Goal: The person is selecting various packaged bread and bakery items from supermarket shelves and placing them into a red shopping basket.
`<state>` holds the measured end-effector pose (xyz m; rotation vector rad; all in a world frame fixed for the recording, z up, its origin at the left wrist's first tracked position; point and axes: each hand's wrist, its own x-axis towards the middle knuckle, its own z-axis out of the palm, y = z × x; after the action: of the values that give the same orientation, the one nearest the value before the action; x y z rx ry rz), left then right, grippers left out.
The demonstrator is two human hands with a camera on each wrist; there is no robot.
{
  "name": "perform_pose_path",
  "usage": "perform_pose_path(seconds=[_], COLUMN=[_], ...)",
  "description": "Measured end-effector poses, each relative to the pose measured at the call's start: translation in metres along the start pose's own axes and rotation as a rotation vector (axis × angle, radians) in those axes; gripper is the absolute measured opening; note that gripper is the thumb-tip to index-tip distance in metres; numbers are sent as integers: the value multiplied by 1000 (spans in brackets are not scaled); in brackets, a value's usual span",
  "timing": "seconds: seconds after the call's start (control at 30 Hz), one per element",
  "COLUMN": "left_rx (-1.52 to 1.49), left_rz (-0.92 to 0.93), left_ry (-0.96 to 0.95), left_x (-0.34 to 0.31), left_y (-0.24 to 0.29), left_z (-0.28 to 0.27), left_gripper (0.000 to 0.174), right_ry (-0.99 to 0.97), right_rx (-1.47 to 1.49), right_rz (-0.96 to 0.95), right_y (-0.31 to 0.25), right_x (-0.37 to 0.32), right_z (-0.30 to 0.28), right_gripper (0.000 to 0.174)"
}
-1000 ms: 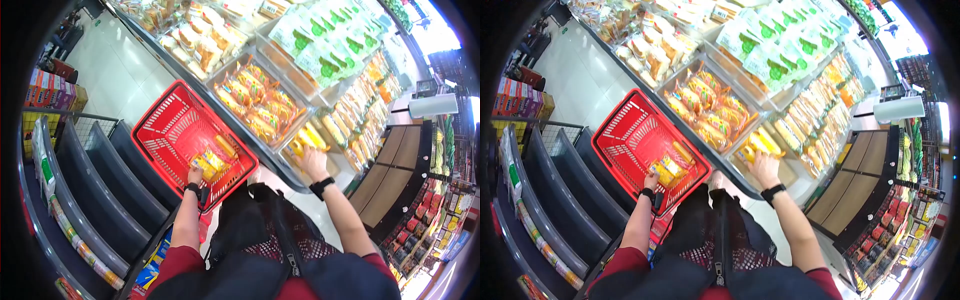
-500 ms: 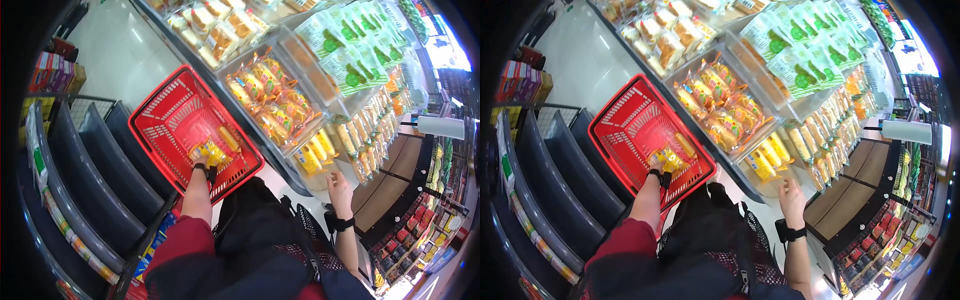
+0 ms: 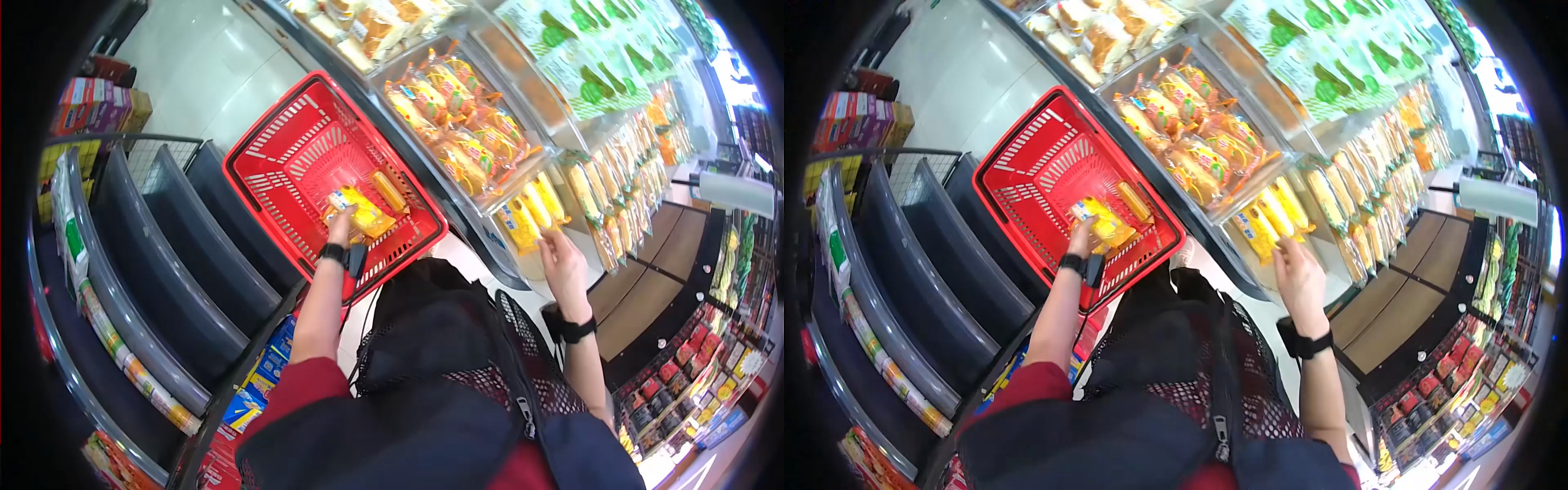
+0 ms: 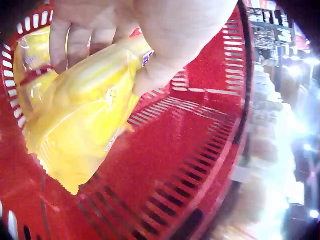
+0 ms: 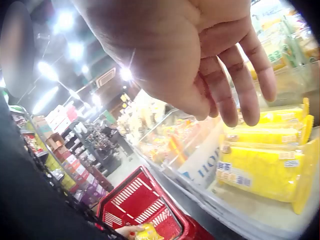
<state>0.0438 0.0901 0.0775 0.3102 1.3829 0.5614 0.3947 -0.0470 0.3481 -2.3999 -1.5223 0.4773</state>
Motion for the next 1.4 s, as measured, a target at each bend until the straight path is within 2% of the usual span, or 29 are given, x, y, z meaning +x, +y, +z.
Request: perform_pose_path(seconds=[0.07,0.1,0.13,0.17,0.23,0.3,0.33,0.43,0.47,0.5,0.57,0.6,0.63,0.7,0.77,0.8,0.83,0.97,1.03,1.17,1.27,1.3,1.37,1.4], left_rx=[-35,-53,-72,-57,25,192,215,197,236,239,310,345,358,355,403,386,385,356,266,277,300,338,448,514], left_rz=[143,229,266,297,423,431,477,431,351,349,587,551,543,585,537,452,453,395,230,26,-45,-105,-99,-109], left_ry=[-103,-180,-256,-277,-449,-541,-660,-839,-871,-873,-779,-663,-646,-500,-309,-198,-188,-86,14,66,166,205,249,299], left_x=[-55,-91,-124,-157,-211,-248,-246,-251,-250,-250,-248,-237,-241,-223,-210,-199,-197,-174,-146,-84,-48,-25,17,20], left_y=[28,44,58,67,77,78,69,45,40,38,40,47,48,47,45,40,37,16,-4,-40,-64,-74,-98,-96], left_z=[25,35,47,60,91,126,143,186,192,194,191,172,172,143,111,87,77,34,5,-43,-61,-72,-100,-101], left_gripper=[40,39,37,38,39,39,39,47,50,50,49,47,42,37,37,36,36,36,34,40,51,44,37,36], right_ry=[2,-10,-78,-91,-130,-198,-182,-168,-184,-207,-128,-57,-59,-37,-61,-115,-172,-151,-153,-148,-137,-129,-300,-303], right_rx=[195,188,320,376,498,619,618,625,692,760,656,554,558,343,283,187,90,96,51,-25,-84,-109,-136,-81], right_rz=[-265,-194,-234,-346,-448,-298,-293,-226,-114,-3,49,93,91,115,66,21,-28,-128,-149,-109,-54,-37,75,51], right_y=[-11,-16,-38,-52,-75,-85,-76,-43,-20,5,40,51,57,65,71,68,65,55,49,36,54,59,61,63], right_x=[9,1,2,-1,-16,-31,-32,-27,-29,-32,-37,-38,-39,-40,-38,-38,-36,-29,-27,-34,-49,-52,-56,-57], right_z=[0,-13,-24,-31,-43,-43,-36,-31,-34,-35,-43,-44,-44,-41,-24,-14,-5,36,45,38,31,29,25,29], right_gripper=[19,19,24,34,56,61,61,60,59,57,55,52,52,48,47,47,47,48,49,41,37,35,35,35])
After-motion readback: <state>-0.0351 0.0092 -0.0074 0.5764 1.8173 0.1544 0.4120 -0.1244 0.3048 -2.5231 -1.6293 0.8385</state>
